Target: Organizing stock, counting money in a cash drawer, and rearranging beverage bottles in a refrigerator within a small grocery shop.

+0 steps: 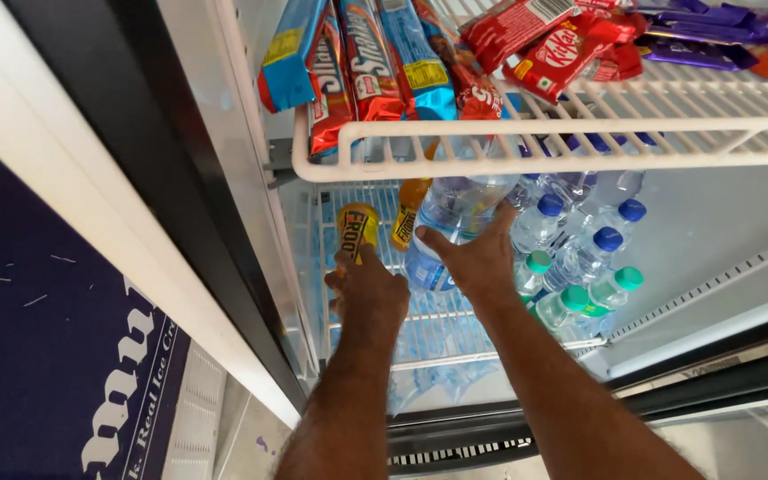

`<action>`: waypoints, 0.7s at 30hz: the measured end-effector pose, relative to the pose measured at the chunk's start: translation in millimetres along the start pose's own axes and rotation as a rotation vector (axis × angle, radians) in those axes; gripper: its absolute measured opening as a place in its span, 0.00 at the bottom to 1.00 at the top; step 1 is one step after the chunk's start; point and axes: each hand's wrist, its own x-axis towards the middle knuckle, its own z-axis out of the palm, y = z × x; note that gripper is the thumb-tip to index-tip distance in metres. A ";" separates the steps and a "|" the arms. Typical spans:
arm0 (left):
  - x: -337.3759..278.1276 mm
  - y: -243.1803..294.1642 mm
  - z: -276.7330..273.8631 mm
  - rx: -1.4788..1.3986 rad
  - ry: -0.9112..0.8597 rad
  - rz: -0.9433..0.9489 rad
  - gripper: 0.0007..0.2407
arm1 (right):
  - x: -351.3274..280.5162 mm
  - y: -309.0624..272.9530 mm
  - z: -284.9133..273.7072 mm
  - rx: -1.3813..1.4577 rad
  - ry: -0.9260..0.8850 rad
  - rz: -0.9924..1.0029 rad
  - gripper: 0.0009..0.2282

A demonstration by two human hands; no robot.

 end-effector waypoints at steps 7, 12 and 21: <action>19.1 -1.6 23.2 -0.057 0.308 0.249 0.19 | 3.3 4.8 2.7 -0.032 0.040 -0.071 0.44; 39.5 2.9 38.1 -0.381 0.289 0.614 0.20 | 6.1 16.5 9.2 -0.065 0.103 -0.131 0.43; 28.1 6.7 45.6 -0.961 0.060 0.827 0.32 | -11.5 33.0 16.2 -0.181 0.228 -0.364 0.41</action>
